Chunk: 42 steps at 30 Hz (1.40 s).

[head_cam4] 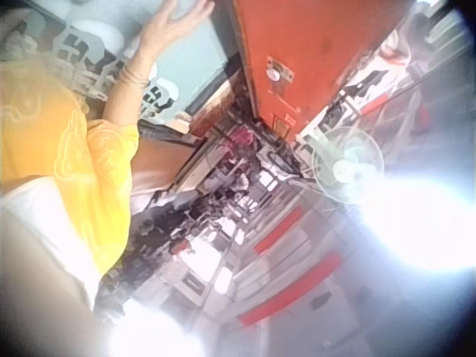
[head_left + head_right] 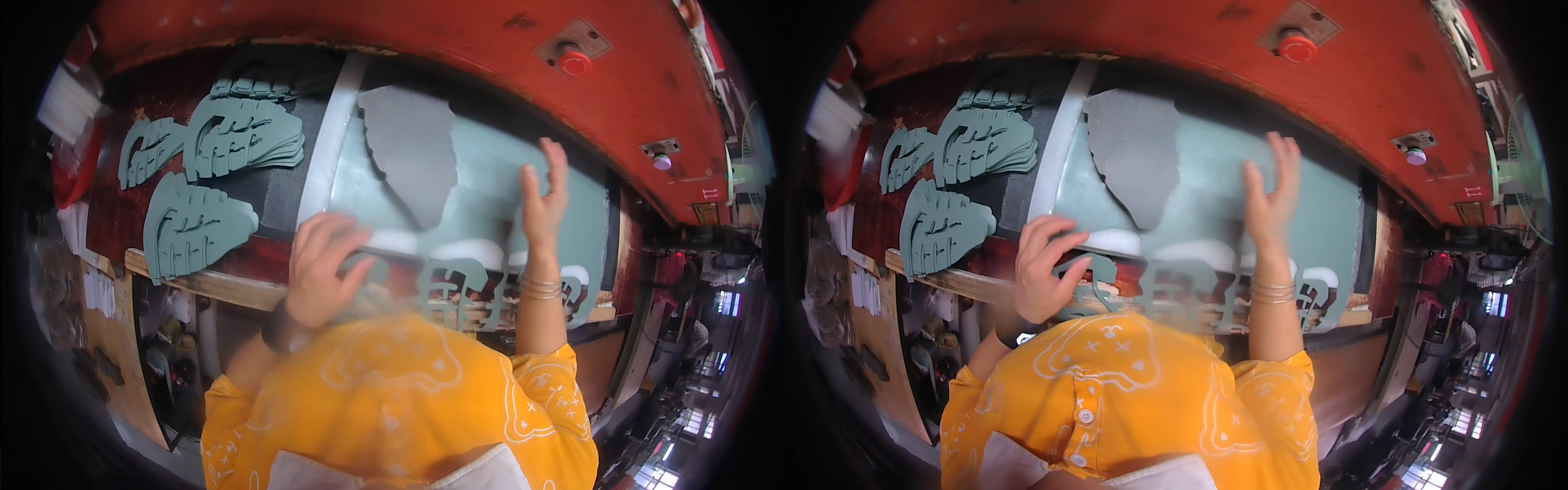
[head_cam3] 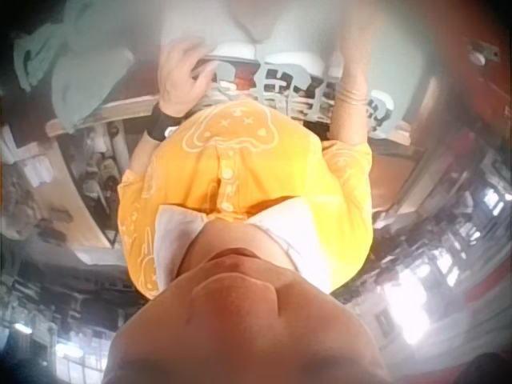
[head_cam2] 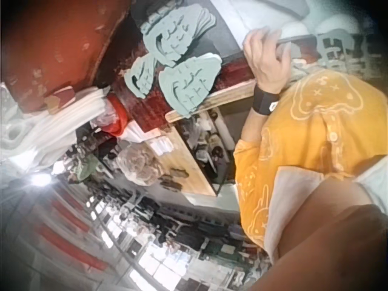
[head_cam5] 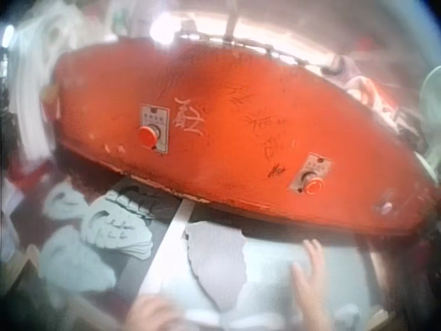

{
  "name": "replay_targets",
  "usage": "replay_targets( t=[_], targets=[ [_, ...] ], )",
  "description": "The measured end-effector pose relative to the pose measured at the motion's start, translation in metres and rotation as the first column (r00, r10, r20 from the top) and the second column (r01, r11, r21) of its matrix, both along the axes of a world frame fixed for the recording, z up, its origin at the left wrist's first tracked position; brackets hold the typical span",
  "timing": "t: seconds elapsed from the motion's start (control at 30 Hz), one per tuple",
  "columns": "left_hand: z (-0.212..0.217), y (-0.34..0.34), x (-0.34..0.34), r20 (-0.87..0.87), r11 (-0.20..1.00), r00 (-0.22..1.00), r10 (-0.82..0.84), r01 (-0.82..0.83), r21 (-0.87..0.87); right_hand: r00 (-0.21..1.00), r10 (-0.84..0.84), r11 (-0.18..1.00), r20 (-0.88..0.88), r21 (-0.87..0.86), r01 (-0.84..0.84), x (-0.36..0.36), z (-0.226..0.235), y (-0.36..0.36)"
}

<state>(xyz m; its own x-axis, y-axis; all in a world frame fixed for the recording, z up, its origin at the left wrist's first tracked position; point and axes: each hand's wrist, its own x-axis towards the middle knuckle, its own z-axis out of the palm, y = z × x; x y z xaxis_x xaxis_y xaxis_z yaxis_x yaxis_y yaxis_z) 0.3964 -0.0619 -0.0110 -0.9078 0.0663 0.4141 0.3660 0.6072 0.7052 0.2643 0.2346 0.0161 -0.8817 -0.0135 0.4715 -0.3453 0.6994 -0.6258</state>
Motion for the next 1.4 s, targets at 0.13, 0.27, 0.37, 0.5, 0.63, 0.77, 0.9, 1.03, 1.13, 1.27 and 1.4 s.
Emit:
replay_targets(
  t=[0.13, 0.27, 0.37, 0.5, 0.63, 0.77, 0.9, 1.03, 1.13, 1.27, 1.4],
  targets=[
    [0.001, 0.025, 0.035, 0.12, 0.966, 0.981, -0.149, 0.119, 0.228, 0.869, -0.323, 0.946, -0.374, -0.09, 0.313, -0.007, 0.016, 0.069],
    [-0.01, 0.039, 0.038, 0.018, 0.99, 0.992, -0.127, 0.126, 0.062, 0.575, -0.564, 0.809, -0.593, -0.255, 0.53, -0.015, 0.056, 0.141],
    [-0.022, 0.041, 0.036, 0.017, 0.993, 0.996, -0.088, 0.087, 0.085, 0.436, -0.667, 0.724, -0.604, -0.387, 0.571, -0.024, 0.078, 0.183],
    [-0.038, 0.04, 0.039, -0.012, 0.996, 0.999, -0.039, 0.039, 0.074, 0.332, -0.658, 0.655, -0.676, -0.296, 0.695, -0.022, 0.073, 0.212],
    [-0.049, 0.042, 0.036, -0.015, 0.999, 0.999, -0.032, 0.032, -0.033, 0.566, -0.645, 0.764, -0.513, -0.438, 0.474, 0.049, 0.032, 0.227],
    [-0.049, 0.045, 0.027, 0.018, 0.993, 1.0, -0.007, 0.009, -0.115, 0.744, -0.561, 0.811, -0.362, -0.42, 0.407, 0.121, -0.013, 0.187],
    [-0.044, 0.048, 0.027, 0.088, 0.99, 0.996, -0.004, 0.016, -0.142, 0.836, 0.134, 0.991, 0.532, -0.054, -0.124, 0.174, -0.039, 0.114],
    [-0.043, 0.049, 0.032, 0.041, 0.99, 0.999, 0.014, -0.008, -0.138, 0.913, 0.065, 0.867, 0.402, 0.43, -0.251, 0.196, -0.037, 0.068],
    [-0.046, 0.051, 0.032, 0.053, 0.988, 0.997, 0.051, -0.042, -0.146, 0.91, 0.015, 0.873, 0.415, 0.438, -0.215, 0.194, -0.031, 0.06],
    [-0.055, 0.056, 0.026, -0.01, 0.986, 0.996, 0.089, -0.089, -0.143, 0.928, 0.002, 0.813, 0.372, 0.54, -0.218, 0.195, -0.034, 0.061],
    [-0.063, 0.061, 0.022, 0.024, 0.974, 0.994, 0.111, -0.104, -0.199, 0.912, -0.03, 0.813, 0.409, 0.54, -0.215, 0.189, -0.033, 0.06]
  ],
)
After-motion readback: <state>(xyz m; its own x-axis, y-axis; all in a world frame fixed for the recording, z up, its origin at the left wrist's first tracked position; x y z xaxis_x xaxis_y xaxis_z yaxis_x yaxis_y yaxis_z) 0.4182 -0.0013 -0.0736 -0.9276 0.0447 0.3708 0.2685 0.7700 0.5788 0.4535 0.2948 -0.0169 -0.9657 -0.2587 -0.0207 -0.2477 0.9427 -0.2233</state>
